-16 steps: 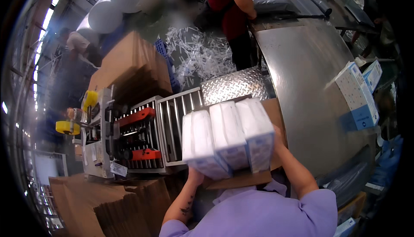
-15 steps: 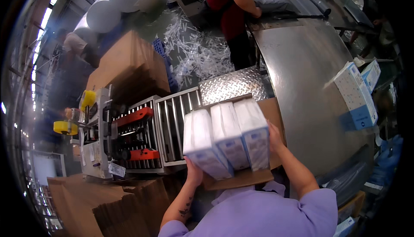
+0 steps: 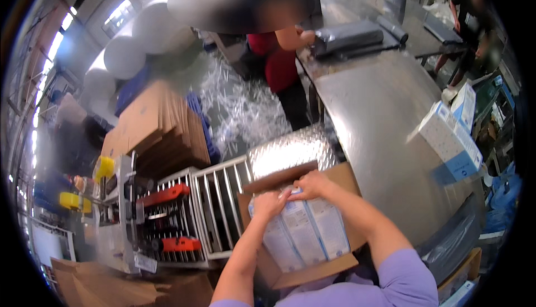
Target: The person picks up boxes of products from a table, packs them into larger cardboard boxes, and feeds the packed boxes into a taping machine.
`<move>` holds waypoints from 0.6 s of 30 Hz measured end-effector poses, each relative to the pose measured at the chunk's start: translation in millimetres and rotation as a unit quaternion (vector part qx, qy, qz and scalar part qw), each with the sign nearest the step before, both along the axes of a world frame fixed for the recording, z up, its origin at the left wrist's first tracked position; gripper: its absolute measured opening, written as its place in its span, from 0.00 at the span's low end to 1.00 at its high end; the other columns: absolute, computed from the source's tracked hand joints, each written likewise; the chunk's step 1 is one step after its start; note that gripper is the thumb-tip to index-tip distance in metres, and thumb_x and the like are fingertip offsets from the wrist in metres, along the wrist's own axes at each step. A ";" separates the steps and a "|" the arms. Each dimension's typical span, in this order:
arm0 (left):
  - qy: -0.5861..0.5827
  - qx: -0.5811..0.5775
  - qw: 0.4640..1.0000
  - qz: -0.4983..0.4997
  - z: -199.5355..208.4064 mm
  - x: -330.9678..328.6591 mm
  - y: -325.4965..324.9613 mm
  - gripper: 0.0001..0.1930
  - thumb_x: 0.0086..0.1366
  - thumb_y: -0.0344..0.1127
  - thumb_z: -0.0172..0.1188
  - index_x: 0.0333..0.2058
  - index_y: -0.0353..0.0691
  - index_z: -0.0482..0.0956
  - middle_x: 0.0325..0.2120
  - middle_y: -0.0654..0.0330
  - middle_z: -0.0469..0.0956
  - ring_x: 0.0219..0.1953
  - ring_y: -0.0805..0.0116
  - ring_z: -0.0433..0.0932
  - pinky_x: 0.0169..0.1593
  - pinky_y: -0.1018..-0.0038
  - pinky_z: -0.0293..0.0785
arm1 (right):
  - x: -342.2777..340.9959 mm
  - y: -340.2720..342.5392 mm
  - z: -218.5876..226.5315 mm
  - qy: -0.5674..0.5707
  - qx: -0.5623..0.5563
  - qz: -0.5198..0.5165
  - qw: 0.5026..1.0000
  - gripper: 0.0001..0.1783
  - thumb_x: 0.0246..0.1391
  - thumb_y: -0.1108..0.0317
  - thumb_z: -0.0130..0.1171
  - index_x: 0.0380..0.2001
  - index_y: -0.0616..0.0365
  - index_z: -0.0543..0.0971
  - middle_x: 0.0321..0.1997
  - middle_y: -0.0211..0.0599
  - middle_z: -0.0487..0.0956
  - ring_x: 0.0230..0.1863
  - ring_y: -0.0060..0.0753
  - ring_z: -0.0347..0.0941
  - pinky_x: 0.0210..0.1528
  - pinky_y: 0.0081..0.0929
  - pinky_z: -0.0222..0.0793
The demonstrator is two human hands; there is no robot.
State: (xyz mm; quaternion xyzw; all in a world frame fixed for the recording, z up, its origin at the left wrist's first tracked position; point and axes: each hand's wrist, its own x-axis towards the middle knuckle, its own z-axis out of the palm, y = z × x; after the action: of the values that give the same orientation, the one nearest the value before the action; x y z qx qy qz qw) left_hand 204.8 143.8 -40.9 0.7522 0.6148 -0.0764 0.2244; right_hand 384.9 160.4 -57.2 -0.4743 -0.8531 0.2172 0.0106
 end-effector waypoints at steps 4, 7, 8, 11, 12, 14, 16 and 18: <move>-0.080 0.181 0.976 0.088 -93.0 -5.4 26.4 0.27 0.61 0.55 0.35 0.30 0.42 0.79 0.27 0.50 0.77 0.30 0.48 0.75 0.39 0.59 0.69 | -17.6 13.3 -52.4 -0.063 0.025 -0.046 0.997 0.19 0.50 0.54 0.43 0.28 0.54 0.77 0.29 0.40 0.78 0.32 0.40 0.74 0.36 0.38 0.68; -0.060 0.400 0.913 0.056 -152.1 -18.8 20.6 0.24 0.62 0.48 0.40 0.53 0.42 0.62 0.45 0.46 0.68 0.47 0.50 0.68 0.45 0.59 0.68 | -29.0 -49.3 -61.2 0.085 0.376 -0.096 0.918 0.16 0.48 0.59 0.46 0.38 0.53 0.75 0.45 0.41 0.72 0.49 0.43 0.66 0.52 0.41 0.58; -0.094 0.412 0.906 0.018 -137.0 -3.0 12.5 0.20 0.60 0.45 0.44 0.46 0.41 0.69 0.40 0.47 0.71 0.42 0.50 0.71 0.41 0.60 0.69 | -17.0 -55.8 -73.6 0.060 0.368 -0.108 0.921 0.16 0.48 0.60 0.46 0.39 0.53 0.75 0.46 0.41 0.72 0.50 0.43 0.65 0.53 0.43 0.57; 0.041 0.137 0.988 -0.056 -120.7 2.6 14.7 0.15 0.58 0.43 0.47 0.37 0.41 0.73 0.37 0.50 0.73 0.36 0.50 0.73 0.37 0.60 0.70 | -12.8 -66.8 -106.1 0.026 0.233 -0.090 0.968 0.17 0.49 0.60 0.46 0.41 0.55 0.74 0.49 0.42 0.70 0.52 0.43 0.63 0.54 0.46 0.54; 0.021 0.217 0.971 -0.101 -120.1 6.6 12.3 0.12 0.56 0.42 0.50 0.31 0.40 0.74 0.35 0.52 0.73 0.31 0.51 0.73 0.34 0.61 0.70 | -4.8 -51.1 -107.8 0.020 0.143 -0.071 0.987 0.17 0.50 0.59 0.45 0.41 0.55 0.73 0.49 0.42 0.69 0.53 0.43 0.62 0.54 0.46 0.54; -0.089 0.081 0.962 -0.243 -49.4 7.0 -29.1 0.14 0.55 0.38 0.49 0.38 0.39 0.72 0.27 0.54 0.75 0.30 0.55 0.74 0.35 0.65 0.71 | 3.0 -16.8 -50.4 0.107 -0.019 -0.096 0.989 0.18 0.50 0.60 0.46 0.42 0.57 0.72 0.50 0.43 0.68 0.53 0.44 0.62 0.55 0.46 0.52; -0.259 -0.059 0.927 -0.265 -38.6 -20.5 -86.2 0.22 0.51 0.42 0.57 0.43 0.37 0.70 0.30 0.51 0.73 0.33 0.55 0.72 0.38 0.64 0.68 | -11.4 -8.7 -3.5 0.334 0.062 -0.090 0.936 0.19 0.49 0.61 0.49 0.44 0.59 0.69 0.50 0.42 0.69 0.53 0.41 0.62 0.55 0.46 0.50; -0.201 -0.320 0.896 -0.232 -16.6 -28.4 -138.5 0.24 0.52 0.42 0.59 0.46 0.37 0.69 0.38 0.51 0.71 0.41 0.57 0.69 0.47 0.64 0.63 | -15.0 3.1 -6.2 0.178 0.270 -0.094 0.942 0.19 0.49 0.60 0.49 0.43 0.59 0.69 0.49 0.42 0.69 0.53 0.39 0.62 0.54 0.48 0.51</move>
State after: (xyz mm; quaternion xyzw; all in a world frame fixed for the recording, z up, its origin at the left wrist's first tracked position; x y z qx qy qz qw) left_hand 176.4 5.3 -57.6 0.7603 0.3070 -0.1659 0.5479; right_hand 370.0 163.5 -63.4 -0.4853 -0.8154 0.0578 0.3102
